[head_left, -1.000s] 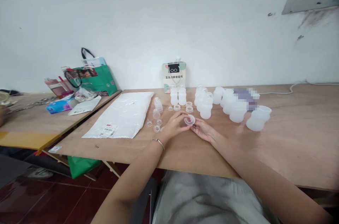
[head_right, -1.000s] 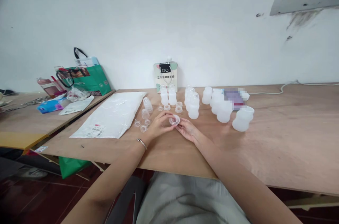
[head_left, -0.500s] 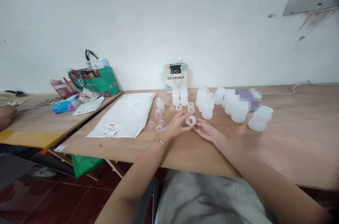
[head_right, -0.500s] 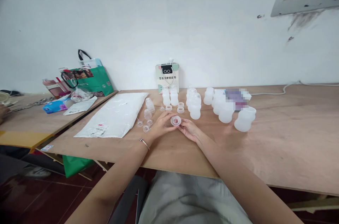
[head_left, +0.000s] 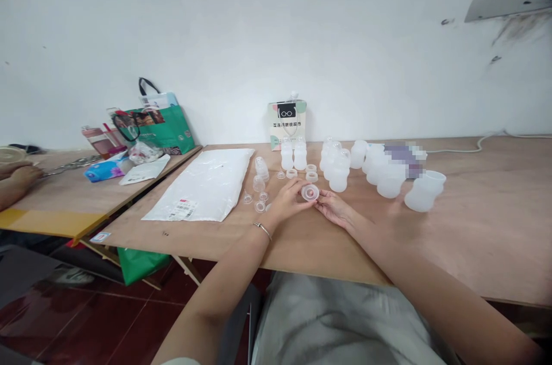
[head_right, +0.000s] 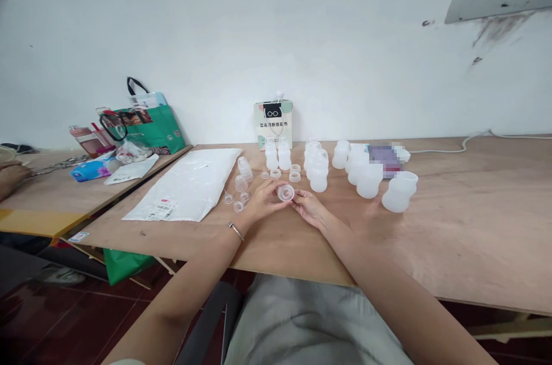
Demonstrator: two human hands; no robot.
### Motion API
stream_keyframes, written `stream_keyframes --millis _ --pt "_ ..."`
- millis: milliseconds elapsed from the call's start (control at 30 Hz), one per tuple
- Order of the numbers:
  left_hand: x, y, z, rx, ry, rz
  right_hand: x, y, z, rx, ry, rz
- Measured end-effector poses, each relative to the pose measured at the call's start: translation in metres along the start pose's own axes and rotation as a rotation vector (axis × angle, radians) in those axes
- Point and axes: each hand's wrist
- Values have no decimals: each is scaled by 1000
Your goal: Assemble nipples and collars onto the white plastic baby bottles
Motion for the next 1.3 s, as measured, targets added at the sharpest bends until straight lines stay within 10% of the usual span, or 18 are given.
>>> stream_keyframes --millis 433,1300 --pt "-13 4 7 116 -58 -199 -3 0 1 19 -50 -5" --pt "-5 2 4 66 -71 -118 -4 -3 3 58 -97 -57"
Point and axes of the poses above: each hand's wrist, its own y-axis towards the middle knuckle, its own x-axis out of the back of the hand, z = x × y, and after that the axes turned 13 degrees about z, right-handed
